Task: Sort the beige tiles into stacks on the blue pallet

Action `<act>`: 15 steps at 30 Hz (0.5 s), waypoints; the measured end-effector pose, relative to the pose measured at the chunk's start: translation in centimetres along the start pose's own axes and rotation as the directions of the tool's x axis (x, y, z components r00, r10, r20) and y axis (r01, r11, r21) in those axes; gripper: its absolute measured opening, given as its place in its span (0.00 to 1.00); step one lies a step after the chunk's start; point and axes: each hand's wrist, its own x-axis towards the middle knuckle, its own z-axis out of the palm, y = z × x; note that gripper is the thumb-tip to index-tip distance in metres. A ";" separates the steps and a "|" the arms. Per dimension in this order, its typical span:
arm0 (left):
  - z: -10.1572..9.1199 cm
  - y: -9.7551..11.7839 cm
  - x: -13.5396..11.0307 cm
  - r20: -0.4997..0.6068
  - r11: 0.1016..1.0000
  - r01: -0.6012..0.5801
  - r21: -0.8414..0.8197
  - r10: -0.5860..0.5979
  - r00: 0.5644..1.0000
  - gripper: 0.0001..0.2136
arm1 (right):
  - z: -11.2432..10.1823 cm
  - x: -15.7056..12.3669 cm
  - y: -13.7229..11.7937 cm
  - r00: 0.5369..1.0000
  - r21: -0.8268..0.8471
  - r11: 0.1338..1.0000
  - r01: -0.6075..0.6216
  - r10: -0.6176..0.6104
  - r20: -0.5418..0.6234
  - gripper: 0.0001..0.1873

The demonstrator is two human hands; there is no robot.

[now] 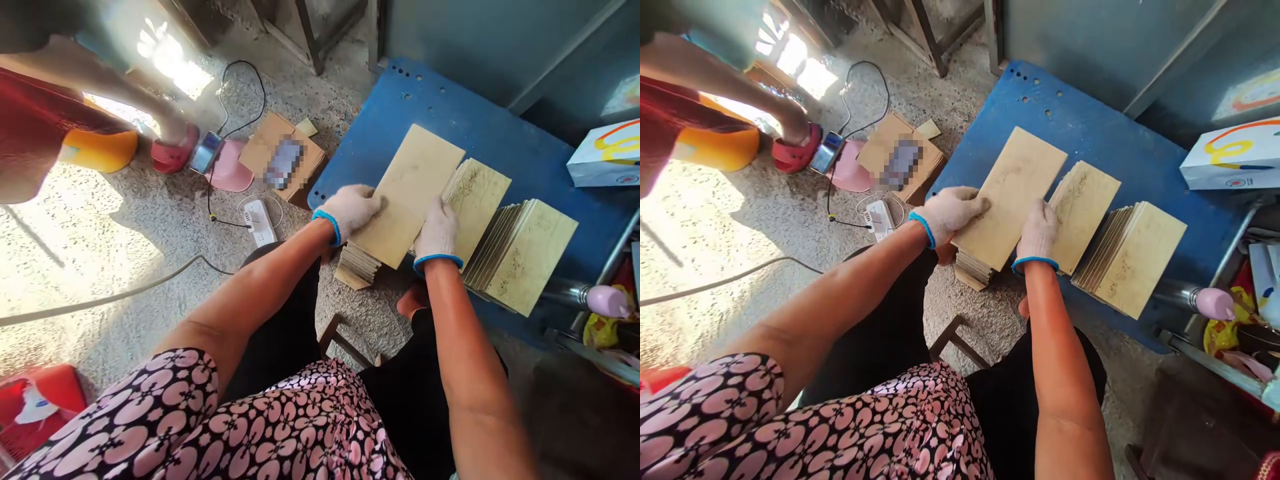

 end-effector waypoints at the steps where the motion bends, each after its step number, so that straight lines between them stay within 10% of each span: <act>1: 0.4 -0.2 0.2 0.034 1.000 0.022 0.003 -0.022 0.999 0.15 | 0.1 0.3 -0.3 0.999 0.030 0.999 -0.015 0.016 -0.041 0.15; 10: 2.8 0.6 0.2 0.010 0.973 0.028 -0.230 -0.027 1.000 0.14 | 0.5 0.2 -1.6 0.977 -0.026 0.996 -0.091 0.084 -0.194 0.14; 15: 2.6 1.8 -1.0 0.034 0.987 -0.086 -0.135 0.092 0.995 0.14 | 0.6 -0.3 -1.2 0.963 -0.341 0.937 -0.071 -0.024 -0.267 0.25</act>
